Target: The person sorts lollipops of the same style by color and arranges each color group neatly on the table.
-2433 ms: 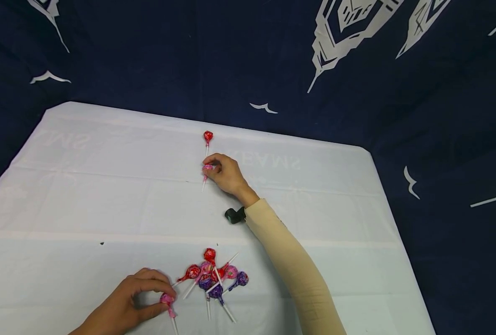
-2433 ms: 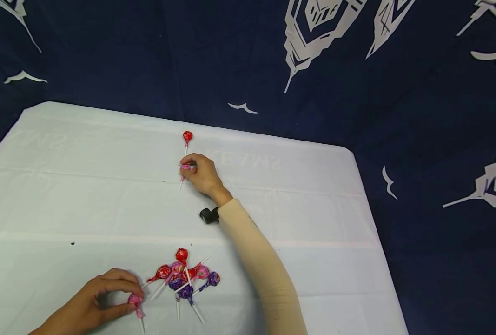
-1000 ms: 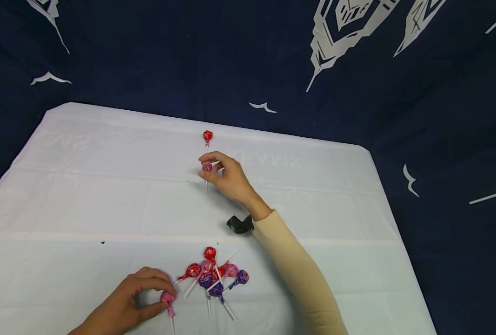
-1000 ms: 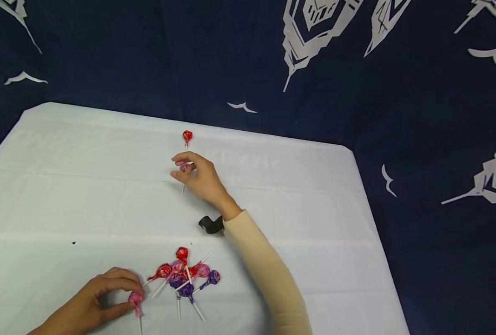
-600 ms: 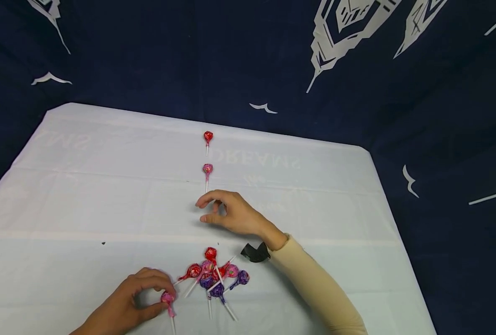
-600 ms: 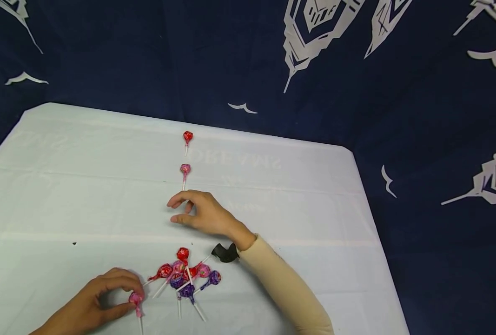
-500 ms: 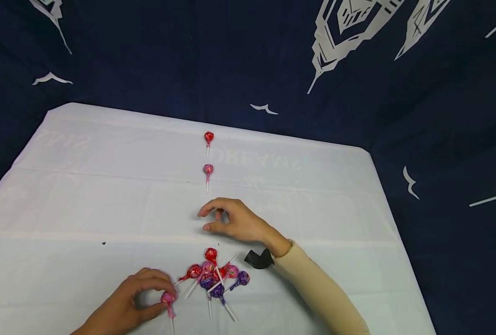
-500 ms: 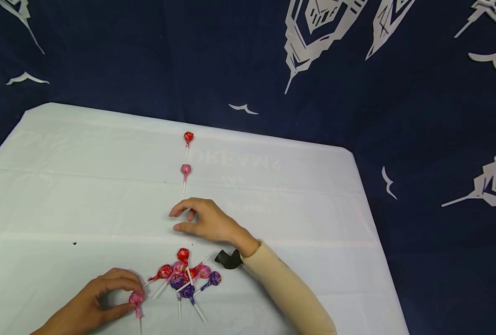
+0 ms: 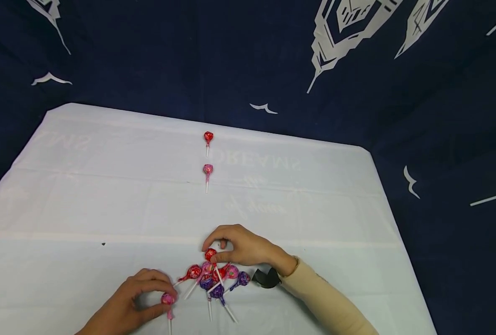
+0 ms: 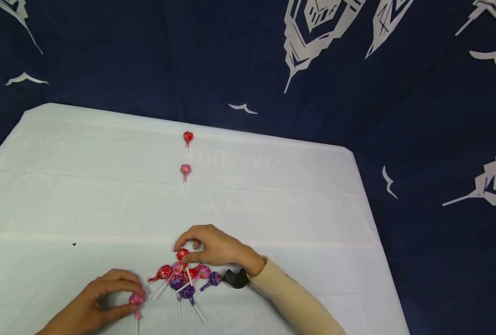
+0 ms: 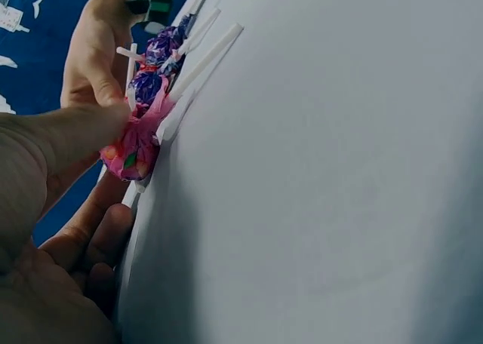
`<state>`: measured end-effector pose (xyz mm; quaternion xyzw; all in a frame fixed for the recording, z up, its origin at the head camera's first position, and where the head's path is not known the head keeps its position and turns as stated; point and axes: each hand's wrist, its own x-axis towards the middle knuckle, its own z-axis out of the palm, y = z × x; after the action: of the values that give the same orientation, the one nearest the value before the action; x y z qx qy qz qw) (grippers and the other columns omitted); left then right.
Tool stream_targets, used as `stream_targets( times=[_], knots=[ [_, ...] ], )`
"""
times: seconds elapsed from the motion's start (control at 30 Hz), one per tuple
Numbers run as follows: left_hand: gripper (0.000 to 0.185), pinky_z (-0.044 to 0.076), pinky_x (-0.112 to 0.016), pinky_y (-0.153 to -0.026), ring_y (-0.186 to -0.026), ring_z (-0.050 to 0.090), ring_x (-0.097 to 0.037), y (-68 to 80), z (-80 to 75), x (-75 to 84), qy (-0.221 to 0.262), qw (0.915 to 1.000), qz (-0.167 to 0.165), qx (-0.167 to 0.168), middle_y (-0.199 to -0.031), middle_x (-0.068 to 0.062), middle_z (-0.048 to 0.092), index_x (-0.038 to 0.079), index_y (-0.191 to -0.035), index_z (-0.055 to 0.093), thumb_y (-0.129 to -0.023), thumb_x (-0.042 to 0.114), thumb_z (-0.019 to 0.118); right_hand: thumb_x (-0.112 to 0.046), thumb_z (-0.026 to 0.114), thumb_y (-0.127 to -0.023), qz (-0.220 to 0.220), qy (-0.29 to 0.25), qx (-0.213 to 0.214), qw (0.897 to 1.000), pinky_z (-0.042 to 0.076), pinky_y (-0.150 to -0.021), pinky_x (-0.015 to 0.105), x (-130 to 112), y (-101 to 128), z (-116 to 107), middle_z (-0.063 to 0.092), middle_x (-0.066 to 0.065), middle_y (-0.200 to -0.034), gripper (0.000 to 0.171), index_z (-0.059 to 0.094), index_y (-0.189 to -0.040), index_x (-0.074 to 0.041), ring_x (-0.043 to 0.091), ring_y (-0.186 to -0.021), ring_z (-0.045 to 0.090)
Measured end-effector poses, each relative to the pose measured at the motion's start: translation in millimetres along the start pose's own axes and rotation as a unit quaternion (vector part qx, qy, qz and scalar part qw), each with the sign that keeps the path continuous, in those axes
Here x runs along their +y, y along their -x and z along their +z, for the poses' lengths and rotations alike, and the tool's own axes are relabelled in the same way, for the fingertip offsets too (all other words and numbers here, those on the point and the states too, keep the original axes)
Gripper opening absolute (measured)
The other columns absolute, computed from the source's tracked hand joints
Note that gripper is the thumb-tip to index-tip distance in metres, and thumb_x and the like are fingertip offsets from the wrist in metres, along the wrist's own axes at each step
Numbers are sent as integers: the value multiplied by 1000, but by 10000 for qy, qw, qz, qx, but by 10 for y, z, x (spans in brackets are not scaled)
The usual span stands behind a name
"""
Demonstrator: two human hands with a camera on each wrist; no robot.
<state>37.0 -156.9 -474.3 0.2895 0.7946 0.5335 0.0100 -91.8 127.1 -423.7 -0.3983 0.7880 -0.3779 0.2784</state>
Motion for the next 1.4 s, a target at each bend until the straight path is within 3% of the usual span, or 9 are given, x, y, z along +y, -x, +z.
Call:
stream_targets(
  times=[0.2, 0.43, 0.97, 1.2, 1.4],
  knots=[
    [32, 47, -20, -83, -99, 56, -4, 2, -4, 31, -128, 9997, -195, 13, -103, 12, 69, 26, -106, 75, -79, 12, 85, -16, 72, -93, -34, 66, 78, 9999, 50, -83, 21, 17, 29, 33, 70, -2, -117, 24, 70, -117, -13, 6, -91, 58],
    [35, 46, -20, -83, -99, 57, -4, 1, 8, 26, -243, 9996, -154, 64, -102, 12, 70, 27, -106, 74, -78, 11, 86, -20, 71, -94, 13, 96, 352, 9993, 50, -81, 20, 46, 54, 76, 71, -2, -115, 23, 70, -117, -14, 1, -85, 55],
    [32, 47, -18, -83, -99, 59, -5, -1, -16, 34, 129, 9999, -18, 22, -103, 8, 70, 22, -104, 77, -77, 5, 84, -19, 72, -94, -102, 23, 471, 9988, 50, -78, 19, 96, 45, 112, 72, -3, -111, 21, 74, -114, -15, -1, -82, 54],
    [28, 46, -17, -86, -100, 60, -5, -7, -72, 53, 383, 9990, -236, -87, -105, 6, 70, 20, -103, 78, -79, 5, 83, -19, 72, -93, -152, 37, 448, 9989, 50, -77, 20, 104, 46, 100, 72, -3, -110, 21, 73, -114, -15, -1, -81, 53],
    [26, 48, -16, -87, -102, 60, -5, -95, -185, 86, 472, 9973, -548, -124, -105, 4, 71, 18, -103, 79, -80, 6, 82, -19, 72, -94, -162, 24, 417, 9990, 50, -77, 21, 112, 38, 99, 72, -3, -110, 21, 73, -114, -15, -1, -80, 52]
  ],
)
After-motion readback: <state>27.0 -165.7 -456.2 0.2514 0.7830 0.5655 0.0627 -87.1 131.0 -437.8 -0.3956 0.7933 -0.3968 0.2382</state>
